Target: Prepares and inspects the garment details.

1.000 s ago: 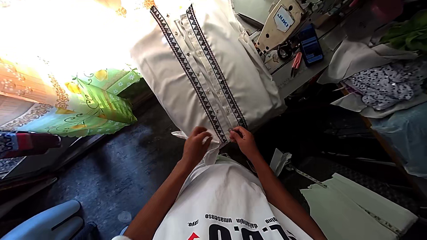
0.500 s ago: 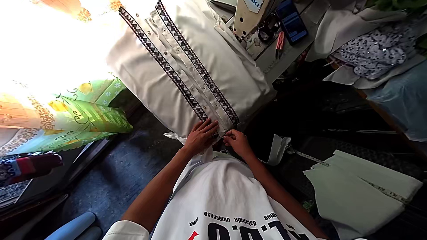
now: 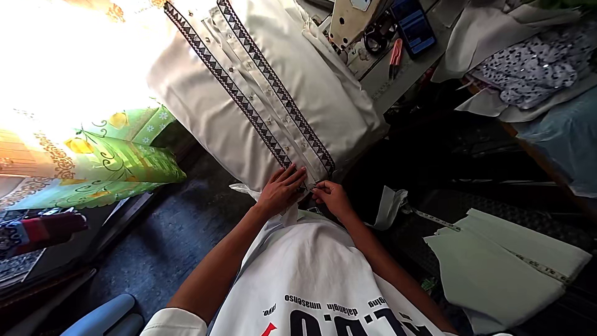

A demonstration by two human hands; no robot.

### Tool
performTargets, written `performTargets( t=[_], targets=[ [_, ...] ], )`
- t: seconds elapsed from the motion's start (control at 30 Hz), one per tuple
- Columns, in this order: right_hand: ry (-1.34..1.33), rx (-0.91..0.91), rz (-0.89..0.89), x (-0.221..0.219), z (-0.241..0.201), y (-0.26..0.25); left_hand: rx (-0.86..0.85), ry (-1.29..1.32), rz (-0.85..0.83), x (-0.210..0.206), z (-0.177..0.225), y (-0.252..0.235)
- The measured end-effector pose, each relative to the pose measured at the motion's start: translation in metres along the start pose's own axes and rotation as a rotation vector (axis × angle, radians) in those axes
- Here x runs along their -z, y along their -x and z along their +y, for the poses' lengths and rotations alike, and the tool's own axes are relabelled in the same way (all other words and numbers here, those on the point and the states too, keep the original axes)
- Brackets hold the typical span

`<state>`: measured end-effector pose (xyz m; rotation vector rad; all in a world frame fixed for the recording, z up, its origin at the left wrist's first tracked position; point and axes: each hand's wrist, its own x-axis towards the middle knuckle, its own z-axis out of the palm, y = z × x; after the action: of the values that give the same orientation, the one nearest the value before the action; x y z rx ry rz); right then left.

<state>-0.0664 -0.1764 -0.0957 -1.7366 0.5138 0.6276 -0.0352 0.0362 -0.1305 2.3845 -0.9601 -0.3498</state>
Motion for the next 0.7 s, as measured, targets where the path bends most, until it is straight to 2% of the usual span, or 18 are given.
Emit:
performTargets(
  t=[0.3, 0.43, 0.57, 0.6, 0.7],
  targets=[
    [0.163, 0.06, -0.091, 0.011, -0.001, -0.001, -0.002, -0.013, -0.035, 0.001, -0.001, -0.002],
    [0.083, 0.043, -0.018, 0.026, -0.006, 0.005, 0.029, 0.04, -0.067, 0.006, 0.002, -0.005],
    [-0.013, 0.032, 0.114, 0.042, -0.006, 0.009, 0.023, 0.056, -0.009, 0.018, 0.013, -0.017],
    [-0.034, 0.041, 0.144, 0.046, -0.009, 0.008, 0.009, 0.047, -0.051, 0.025, 0.016, -0.025],
    [-0.077, 0.075, 0.23, 0.06, -0.026, 0.001, -0.016, -0.003, -0.347, 0.048, 0.029, -0.056]
  ],
)
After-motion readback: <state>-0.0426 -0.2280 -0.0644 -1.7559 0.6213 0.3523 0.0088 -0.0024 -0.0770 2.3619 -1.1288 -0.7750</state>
